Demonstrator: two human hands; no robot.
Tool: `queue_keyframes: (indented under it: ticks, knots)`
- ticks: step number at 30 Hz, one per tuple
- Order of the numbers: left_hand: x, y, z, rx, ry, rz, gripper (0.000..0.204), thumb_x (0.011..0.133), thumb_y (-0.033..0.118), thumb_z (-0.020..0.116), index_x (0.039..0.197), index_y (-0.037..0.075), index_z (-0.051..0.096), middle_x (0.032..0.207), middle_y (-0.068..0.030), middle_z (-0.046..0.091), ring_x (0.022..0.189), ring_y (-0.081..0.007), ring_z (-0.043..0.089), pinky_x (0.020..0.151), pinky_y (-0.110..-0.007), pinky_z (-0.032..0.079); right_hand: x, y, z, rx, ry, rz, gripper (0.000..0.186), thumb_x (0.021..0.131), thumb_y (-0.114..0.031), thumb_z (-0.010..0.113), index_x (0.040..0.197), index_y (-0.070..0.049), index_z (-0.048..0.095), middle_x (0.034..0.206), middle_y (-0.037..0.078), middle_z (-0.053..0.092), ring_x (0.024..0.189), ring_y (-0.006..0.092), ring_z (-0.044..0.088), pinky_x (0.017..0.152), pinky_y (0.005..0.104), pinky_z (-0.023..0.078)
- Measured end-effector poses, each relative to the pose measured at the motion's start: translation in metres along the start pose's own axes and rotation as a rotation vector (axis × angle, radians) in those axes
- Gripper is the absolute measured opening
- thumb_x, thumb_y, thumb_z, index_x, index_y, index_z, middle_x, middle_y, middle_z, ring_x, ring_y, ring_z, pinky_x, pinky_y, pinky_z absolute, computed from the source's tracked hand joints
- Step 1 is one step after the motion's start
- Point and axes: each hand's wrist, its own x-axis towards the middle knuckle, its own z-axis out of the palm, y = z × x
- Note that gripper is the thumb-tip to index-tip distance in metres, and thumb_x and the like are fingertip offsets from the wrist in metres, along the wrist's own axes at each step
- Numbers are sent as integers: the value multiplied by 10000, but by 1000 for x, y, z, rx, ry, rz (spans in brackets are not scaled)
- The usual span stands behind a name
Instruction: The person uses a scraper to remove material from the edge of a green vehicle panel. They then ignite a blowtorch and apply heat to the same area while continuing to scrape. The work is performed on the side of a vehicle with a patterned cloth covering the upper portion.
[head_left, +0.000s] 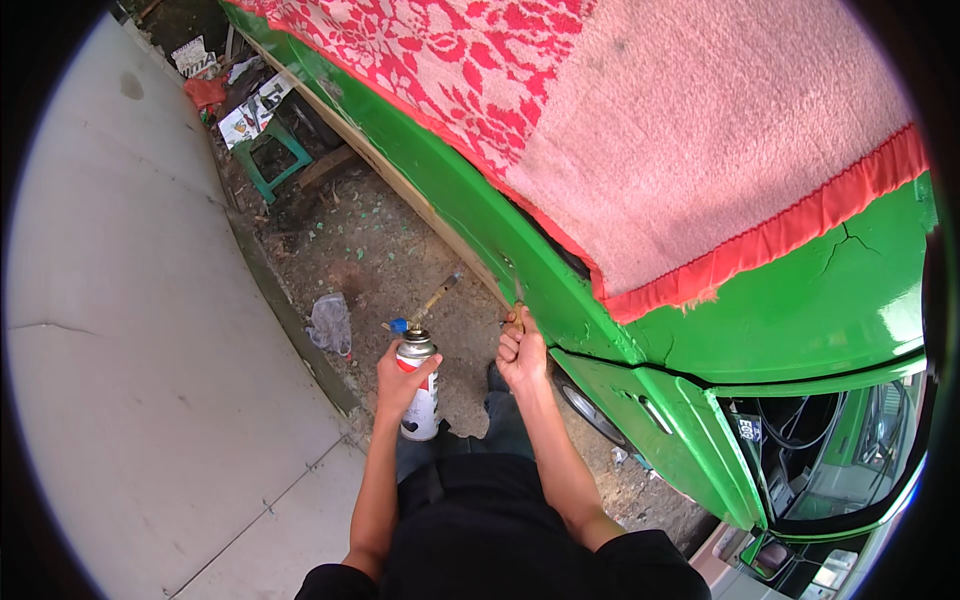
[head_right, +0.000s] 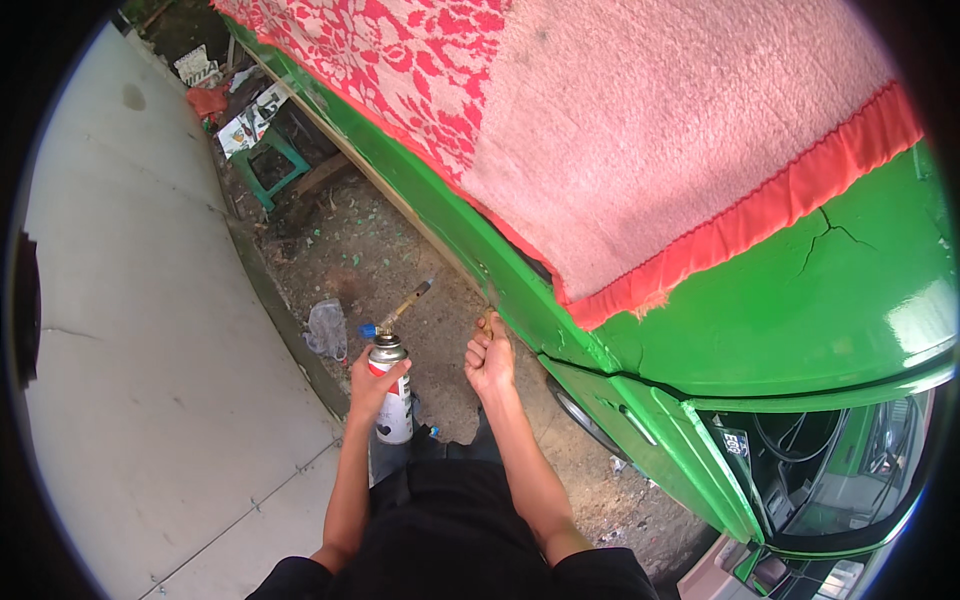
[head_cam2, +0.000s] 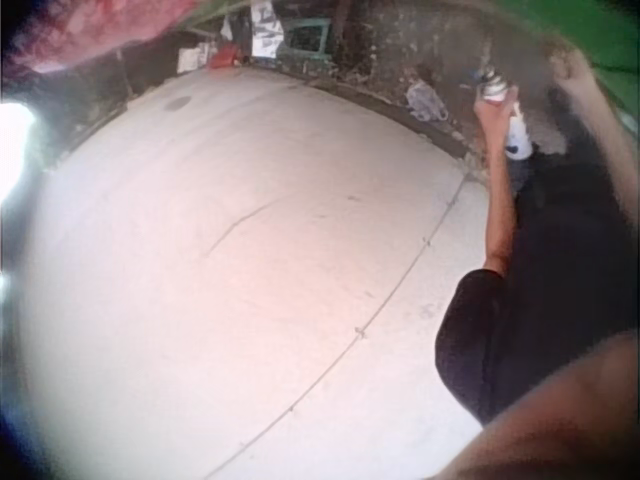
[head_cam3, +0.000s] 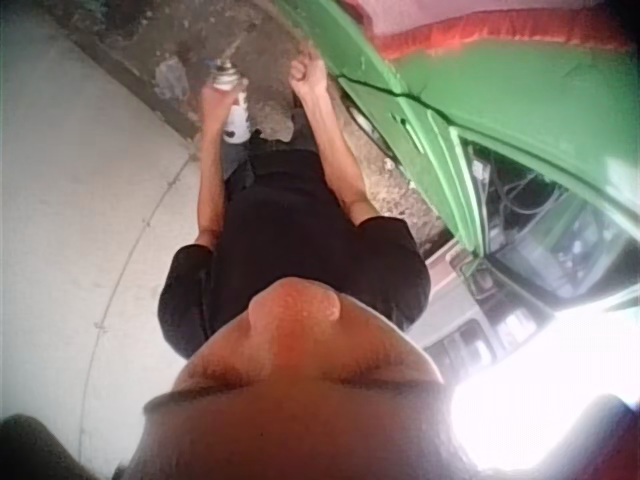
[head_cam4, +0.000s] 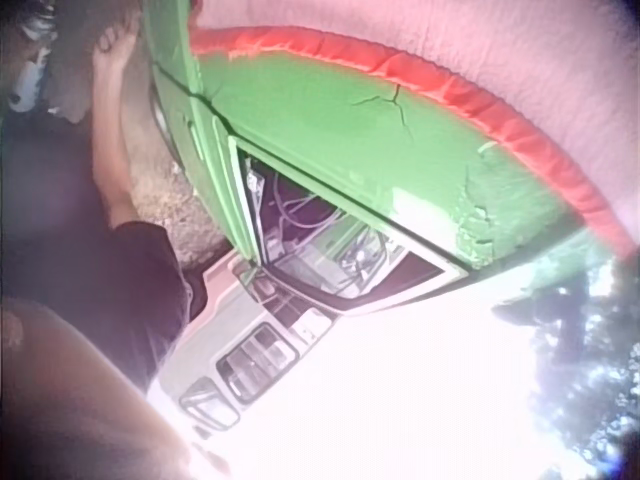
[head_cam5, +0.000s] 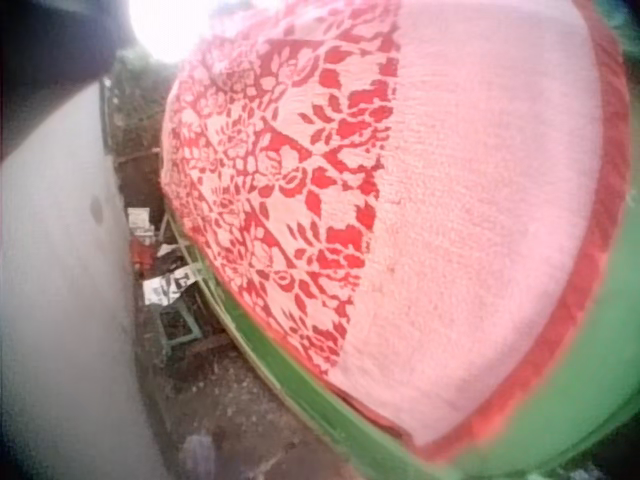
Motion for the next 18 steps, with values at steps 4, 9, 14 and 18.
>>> queue_keyframes:
  ticks: [4,9,14,18]
  knots:
    - [0,0,8,21,-29,22,437,742,253,867,993,-17,633,864,-81,715,770,-128,663,722,-298,529,-1,-4,1,-77,46,-21,285,1018,-381,541,945,-108,502,580,-75,302,415,49,198,366,235,122]
    - [5,8,18,6,-59,6,456,735,261,868,1001,-25,632,882,-86,717,781,-131,669,729,-294,532,7,-1,5,-84,69,-57,284,1013,-368,557,939,-98,508,582,-71,304,421,49,202,375,237,130]
    - [11,8,17,28,-80,12,501,727,271,873,1035,-34,623,885,-88,717,788,-134,670,733,-296,535,6,9,16,-62,103,-101,280,1025,-363,526,924,-104,494,573,-73,291,402,50,190,357,233,118]
    - [18,10,15,74,-98,20,548,722,289,874,1064,-50,611,882,-100,719,793,-138,673,741,-299,536,12,13,25,-67,129,-146,285,1018,-351,547,909,-93,497,572,-70,299,410,49,206,367,235,124]
